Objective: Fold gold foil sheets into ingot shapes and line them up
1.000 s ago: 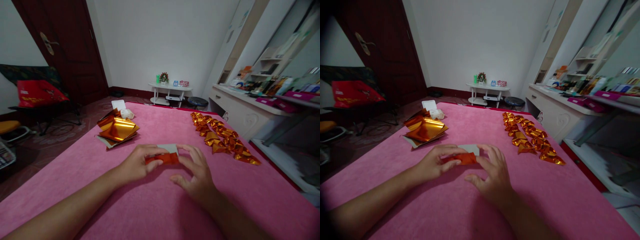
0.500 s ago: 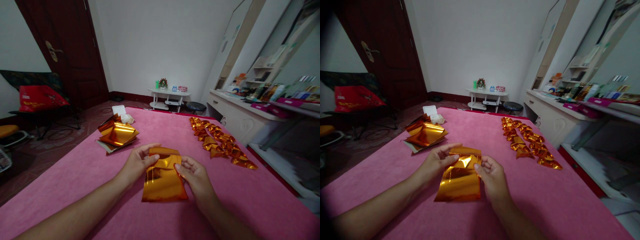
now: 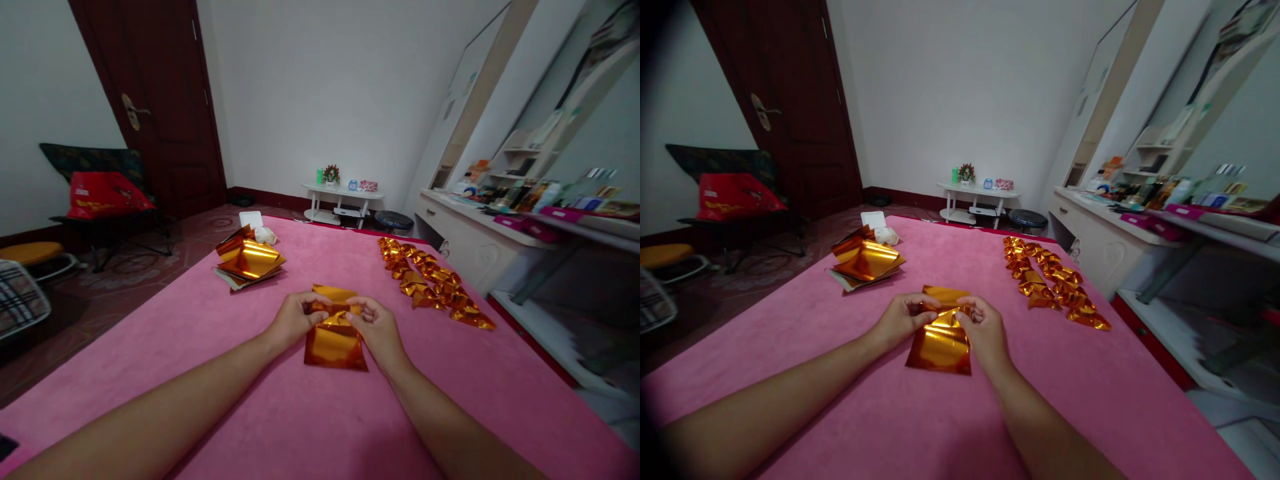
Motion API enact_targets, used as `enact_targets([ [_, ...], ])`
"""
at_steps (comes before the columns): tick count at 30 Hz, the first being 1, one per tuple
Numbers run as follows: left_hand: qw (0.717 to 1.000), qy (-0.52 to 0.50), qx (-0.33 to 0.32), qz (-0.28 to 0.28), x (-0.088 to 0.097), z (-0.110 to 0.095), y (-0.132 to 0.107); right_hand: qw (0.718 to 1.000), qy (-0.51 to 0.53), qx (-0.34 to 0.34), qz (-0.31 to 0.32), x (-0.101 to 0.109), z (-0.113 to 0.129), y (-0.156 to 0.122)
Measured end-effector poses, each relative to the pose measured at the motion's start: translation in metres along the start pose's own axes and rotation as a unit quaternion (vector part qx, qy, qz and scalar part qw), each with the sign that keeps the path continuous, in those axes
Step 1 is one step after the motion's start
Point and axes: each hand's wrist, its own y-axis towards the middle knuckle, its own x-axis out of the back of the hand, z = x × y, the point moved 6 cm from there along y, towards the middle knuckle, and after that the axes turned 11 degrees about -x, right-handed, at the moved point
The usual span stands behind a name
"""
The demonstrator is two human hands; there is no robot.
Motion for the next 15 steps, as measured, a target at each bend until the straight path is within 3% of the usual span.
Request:
enact_targets([
  [8,0.999,0.018,-0.039,0.022,0.0,-0.003,-0.002,1.0,-0.015,0.021,0.008,-0.004,0.001,-0.005],
  [15,0.97,0.213,-0.097,0.06,0.0,-0.015,-0.004,0.988,-0.148,0.049,-0.019,0.001,-0.007,0.005],
])
